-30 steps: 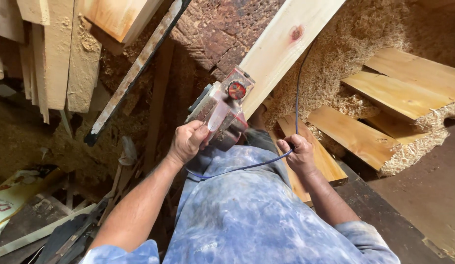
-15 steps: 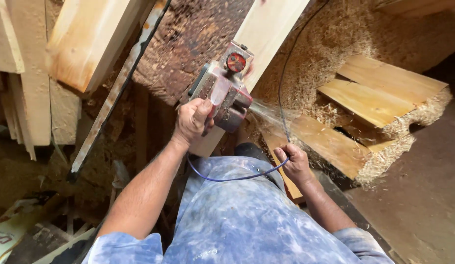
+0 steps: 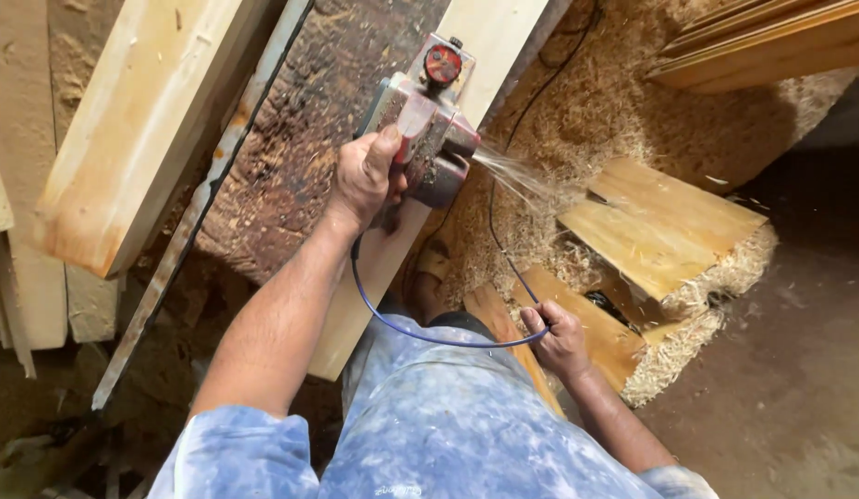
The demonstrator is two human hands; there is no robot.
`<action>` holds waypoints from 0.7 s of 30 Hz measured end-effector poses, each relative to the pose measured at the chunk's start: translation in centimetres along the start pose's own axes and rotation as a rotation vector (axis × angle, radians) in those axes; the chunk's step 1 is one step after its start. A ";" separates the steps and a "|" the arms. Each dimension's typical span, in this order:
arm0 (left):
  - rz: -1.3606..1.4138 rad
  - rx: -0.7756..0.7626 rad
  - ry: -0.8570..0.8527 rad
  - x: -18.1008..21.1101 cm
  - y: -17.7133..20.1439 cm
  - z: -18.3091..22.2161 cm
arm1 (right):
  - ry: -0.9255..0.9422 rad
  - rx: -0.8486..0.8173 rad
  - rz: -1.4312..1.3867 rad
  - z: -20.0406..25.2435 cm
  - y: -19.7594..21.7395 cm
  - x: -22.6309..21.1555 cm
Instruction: Planing a wooden board using an electric hand planer to smooth its surface and edges
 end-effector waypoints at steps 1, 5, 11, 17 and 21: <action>0.002 -0.002 -0.003 0.8 -0.8 -0.8 | 0.002 0.004 0.001 -0.4 0.5 -0.2; -0.057 -0.016 -0.047 4.3 -3.7 -3.9 | -0.033 0.005 0.074 -1.7 2.4 -1.1; 0.027 -0.070 -0.094 8.9 -9.0 -8.7 | -0.008 0.067 0.104 -4.7 5.1 -2.6; -0.004 0.001 -0.099 13.0 -13.4 -12.7 | -0.004 0.127 -0.006 -12.1 7.6 -3.5; -0.044 0.039 -0.097 14.7 -16.5 -16.7 | 0.065 0.181 -0.189 -20.9 8.5 -5.4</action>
Point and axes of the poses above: each hand's wrist, its own z-axis away from the middle knuckle, its own y-axis out of the back of the hand, x = y × z, the point moved 7 cm from there along -z, towards the middle knuckle, and after that the axes turned 12 degrees about x, right-handed, at the moved point
